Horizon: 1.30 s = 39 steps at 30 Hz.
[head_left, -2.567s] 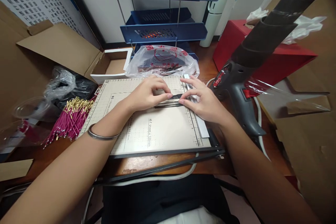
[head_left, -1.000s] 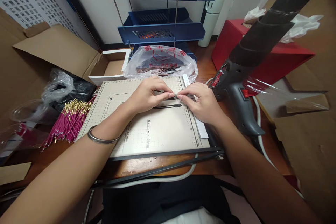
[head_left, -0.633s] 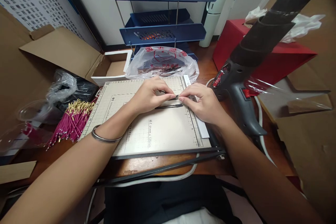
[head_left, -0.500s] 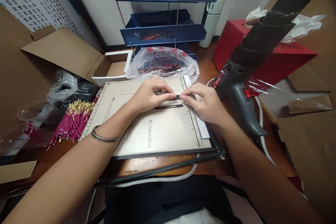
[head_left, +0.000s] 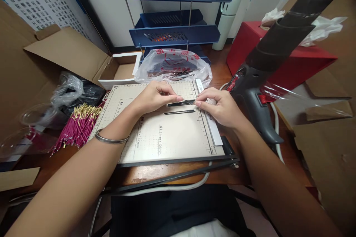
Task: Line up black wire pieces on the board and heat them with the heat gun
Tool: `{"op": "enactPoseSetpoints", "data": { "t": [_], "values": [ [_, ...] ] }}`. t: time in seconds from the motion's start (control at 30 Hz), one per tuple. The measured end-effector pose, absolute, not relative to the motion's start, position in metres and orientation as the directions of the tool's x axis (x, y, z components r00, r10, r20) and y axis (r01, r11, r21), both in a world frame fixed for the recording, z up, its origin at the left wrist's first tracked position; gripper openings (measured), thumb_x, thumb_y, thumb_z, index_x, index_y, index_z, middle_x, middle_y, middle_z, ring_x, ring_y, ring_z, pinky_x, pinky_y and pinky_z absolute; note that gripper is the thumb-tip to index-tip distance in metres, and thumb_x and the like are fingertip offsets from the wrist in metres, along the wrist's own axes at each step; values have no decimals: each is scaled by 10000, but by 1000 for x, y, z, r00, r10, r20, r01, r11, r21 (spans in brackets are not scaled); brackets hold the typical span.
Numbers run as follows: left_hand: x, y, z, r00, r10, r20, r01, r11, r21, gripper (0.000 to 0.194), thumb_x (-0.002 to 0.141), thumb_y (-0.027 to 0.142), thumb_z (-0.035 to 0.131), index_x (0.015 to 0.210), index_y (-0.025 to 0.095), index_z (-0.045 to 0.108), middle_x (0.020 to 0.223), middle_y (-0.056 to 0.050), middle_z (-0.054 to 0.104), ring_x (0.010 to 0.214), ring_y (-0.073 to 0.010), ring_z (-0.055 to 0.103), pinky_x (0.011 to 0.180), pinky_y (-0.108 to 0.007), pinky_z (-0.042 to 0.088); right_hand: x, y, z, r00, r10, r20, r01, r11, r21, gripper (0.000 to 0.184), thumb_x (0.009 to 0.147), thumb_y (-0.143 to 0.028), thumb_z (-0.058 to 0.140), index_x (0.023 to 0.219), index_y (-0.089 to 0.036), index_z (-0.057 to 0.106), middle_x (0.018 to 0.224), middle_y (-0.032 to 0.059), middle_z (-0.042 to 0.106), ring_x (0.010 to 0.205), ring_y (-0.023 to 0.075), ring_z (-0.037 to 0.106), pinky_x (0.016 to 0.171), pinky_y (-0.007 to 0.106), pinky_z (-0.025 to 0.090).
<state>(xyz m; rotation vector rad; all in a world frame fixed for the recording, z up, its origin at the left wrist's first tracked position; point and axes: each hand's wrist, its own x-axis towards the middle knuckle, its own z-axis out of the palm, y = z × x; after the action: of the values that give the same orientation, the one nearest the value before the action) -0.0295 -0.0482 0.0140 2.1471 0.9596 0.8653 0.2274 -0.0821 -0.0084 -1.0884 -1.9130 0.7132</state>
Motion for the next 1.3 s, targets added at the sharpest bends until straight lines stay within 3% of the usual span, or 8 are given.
{"op": "enactPoseSetpoints", "data": {
  "t": [0.1,0.2,0.37,0.57,0.77,1.3],
  "values": [
    [-30,-49,15,466,821,329,436,-537,722,354,923,507,720,820,186,828,801,-59,779,763,-178,665,706,-298,487,230,-80,-11,-306,866,396,457,498,-737,109,876,-289,731,820,-241,812,906,54,781,937,256,692,925,448,503],
    [-30,-49,14,422,820,387,461,-561,687,431,999,527,596,894,181,830,901,-75,800,881,-200,686,796,-316,505,231,-78,-17,-292,842,454,523,538,-661,79,859,-281,763,807,-266,820,1097,71,773,1133,306,663,1081,547,454],
    [-30,-48,12,437,806,400,493,-586,643,470,1013,554,570,884,179,822,885,-73,791,872,-205,662,809,-329,495,230,-78,-23,-324,842,431,595,536,-600,58,853,-257,787,851,-291,833,1366,75,690,1352,348,579,1189,617,390],
    [-31,-47,11,455,798,396,491,-595,636,439,1002,541,591,879,186,819,859,-65,768,833,-195,636,781,-324,477,230,-80,-17,-307,847,434,604,526,-599,43,828,-239,792,797,-269,795,1310,73,714,1322,350,609,1176,631,400],
    [-31,-47,12,530,776,342,479,-607,634,258,907,446,722,870,201,793,902,-55,773,878,-200,643,782,-319,481,229,-81,-18,-325,845,425,590,533,-607,102,859,-211,749,804,-283,797,1314,60,708,1310,337,606,1175,630,396],
    [-32,-48,12,623,740,255,508,-630,587,172,861,354,728,937,207,774,975,-50,781,954,-236,645,925,-406,468,225,-80,-20,-277,856,437,614,507,-605,81,861,-206,749,825,-267,789,1262,82,705,1274,336,621,1161,622,432]
  ]
}}
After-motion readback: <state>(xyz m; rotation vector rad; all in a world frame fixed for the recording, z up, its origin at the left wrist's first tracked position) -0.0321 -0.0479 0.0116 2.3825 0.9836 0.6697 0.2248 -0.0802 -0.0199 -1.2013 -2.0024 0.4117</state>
